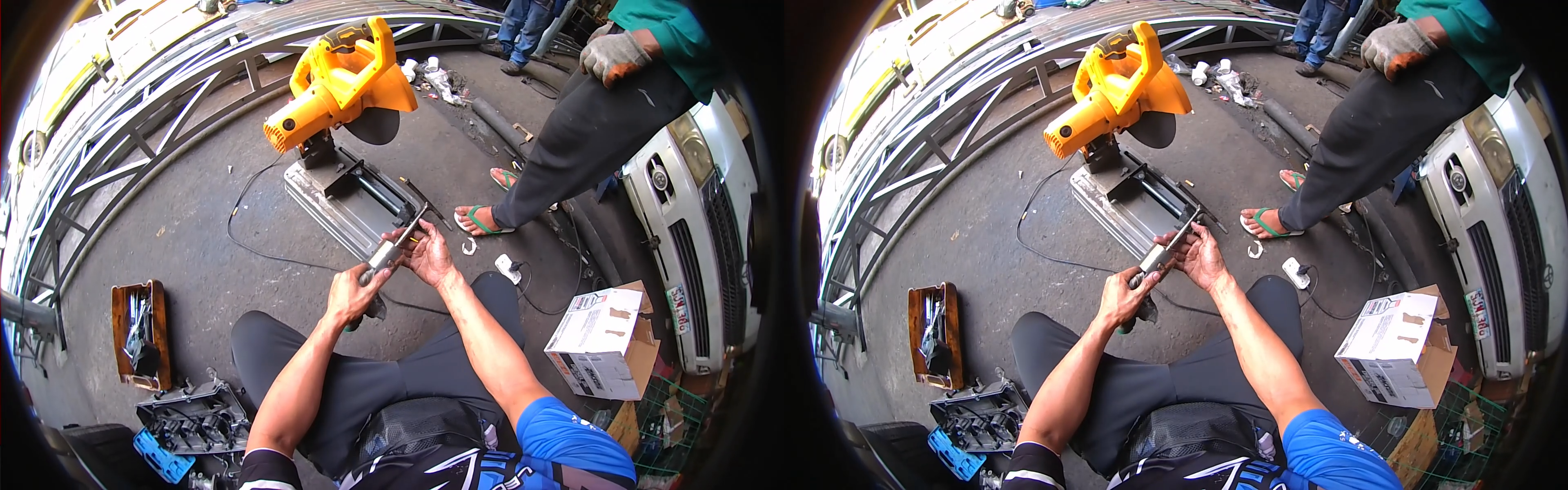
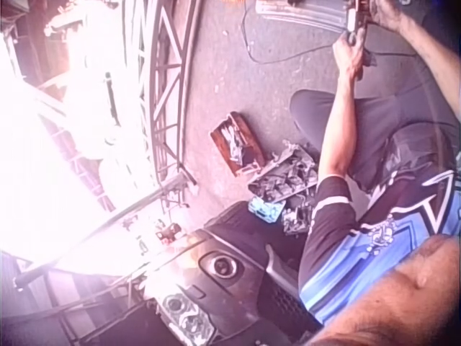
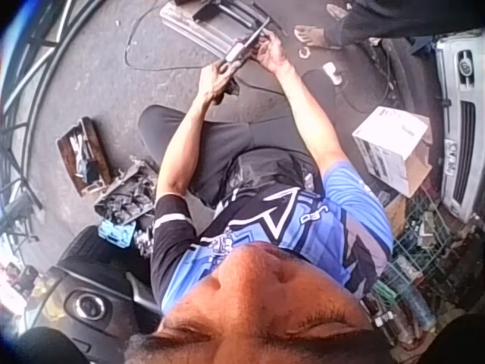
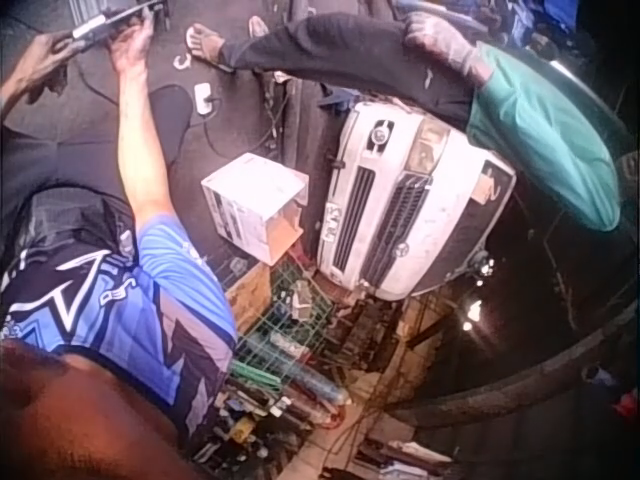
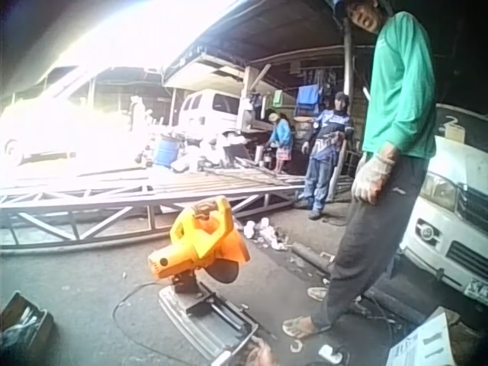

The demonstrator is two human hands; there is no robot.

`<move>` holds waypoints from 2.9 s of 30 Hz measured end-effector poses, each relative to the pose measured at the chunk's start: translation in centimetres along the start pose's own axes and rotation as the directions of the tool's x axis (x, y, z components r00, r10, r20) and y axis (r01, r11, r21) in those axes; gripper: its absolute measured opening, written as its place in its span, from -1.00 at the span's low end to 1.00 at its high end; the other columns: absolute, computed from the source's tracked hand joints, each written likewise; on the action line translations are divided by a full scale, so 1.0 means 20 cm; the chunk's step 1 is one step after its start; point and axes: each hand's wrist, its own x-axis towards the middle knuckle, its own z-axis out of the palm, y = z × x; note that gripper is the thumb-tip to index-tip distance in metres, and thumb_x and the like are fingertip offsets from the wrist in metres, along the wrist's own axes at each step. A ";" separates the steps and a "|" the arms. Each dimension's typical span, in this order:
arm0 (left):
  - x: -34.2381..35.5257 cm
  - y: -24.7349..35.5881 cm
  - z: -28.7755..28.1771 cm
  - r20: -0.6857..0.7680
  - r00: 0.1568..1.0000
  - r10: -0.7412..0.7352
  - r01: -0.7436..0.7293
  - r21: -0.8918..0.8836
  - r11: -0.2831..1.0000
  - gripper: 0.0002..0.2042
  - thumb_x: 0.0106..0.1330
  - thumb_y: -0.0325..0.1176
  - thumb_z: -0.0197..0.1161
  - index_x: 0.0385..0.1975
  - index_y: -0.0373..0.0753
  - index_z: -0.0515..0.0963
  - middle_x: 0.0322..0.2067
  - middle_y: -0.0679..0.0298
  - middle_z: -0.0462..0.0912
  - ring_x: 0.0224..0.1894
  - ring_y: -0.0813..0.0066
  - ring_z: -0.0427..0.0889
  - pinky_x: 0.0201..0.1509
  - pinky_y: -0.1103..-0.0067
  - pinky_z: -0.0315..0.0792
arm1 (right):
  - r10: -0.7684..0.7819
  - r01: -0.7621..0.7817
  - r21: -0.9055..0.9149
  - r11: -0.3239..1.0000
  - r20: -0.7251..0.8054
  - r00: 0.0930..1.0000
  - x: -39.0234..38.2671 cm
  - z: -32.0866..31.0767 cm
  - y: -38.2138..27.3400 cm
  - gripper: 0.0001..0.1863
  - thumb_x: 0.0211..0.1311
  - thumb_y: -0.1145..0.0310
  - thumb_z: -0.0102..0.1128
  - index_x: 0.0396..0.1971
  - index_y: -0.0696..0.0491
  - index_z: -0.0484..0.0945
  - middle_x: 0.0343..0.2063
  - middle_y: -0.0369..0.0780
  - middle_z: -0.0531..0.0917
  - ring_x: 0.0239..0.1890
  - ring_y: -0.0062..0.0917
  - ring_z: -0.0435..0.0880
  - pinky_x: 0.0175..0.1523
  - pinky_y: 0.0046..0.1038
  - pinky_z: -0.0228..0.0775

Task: The recorder is repairing and cleaning a mechanical assembly using a T-handle wrench and a metal chop saw in a busy garage.

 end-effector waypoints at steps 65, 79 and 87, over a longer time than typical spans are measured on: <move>0.02 -0.01 -0.01 0.047 0.990 -0.130 0.123 0.132 0.984 -0.27 0.11 0.16 0.44 0.08 -0.40 0.60 -0.26 -0.14 0.76 -0.12 0.02 0.78 0.05 0.26 0.58 | -0.060 0.002 -0.345 0.939 -0.157 0.986 -0.02 -0.01 0.16 -0.73 0.57 0.13 0.07 0.04 -0.04 0.56 -0.03 -0.21 0.75 -0.07 -0.57 0.74 0.08 -0.32 0.61; 0.09 -0.10 -0.03 -0.105 0.989 -0.109 0.124 0.150 0.981 -0.30 0.15 0.18 0.48 -0.08 -0.47 0.63 -0.43 -0.02 0.74 -0.35 0.20 0.77 -0.18 0.33 0.59 | -0.047 -0.061 -0.761 0.645 -0.119 0.992 -0.08 0.14 0.19 -0.46 0.49 0.02 0.14 0.26 0.08 0.47 0.07 -0.04 0.68 0.03 -0.21 0.72 0.14 -0.18 0.57; 0.08 -0.25 -0.08 0.194 0.878 -0.438 0.467 -0.550 0.692 -0.44 0.29 0.16 0.39 -0.21 -0.35 0.66 -0.47 0.38 0.58 -0.51 0.62 0.51 -0.43 0.58 0.40 | -0.074 -0.069 -0.996 -0.065 -0.064 0.995 -0.16 0.17 0.09 -0.43 0.43 -0.05 0.10 0.15 0.14 0.59 -0.01 0.09 0.70 0.13 0.01 0.64 0.25 -0.06 0.44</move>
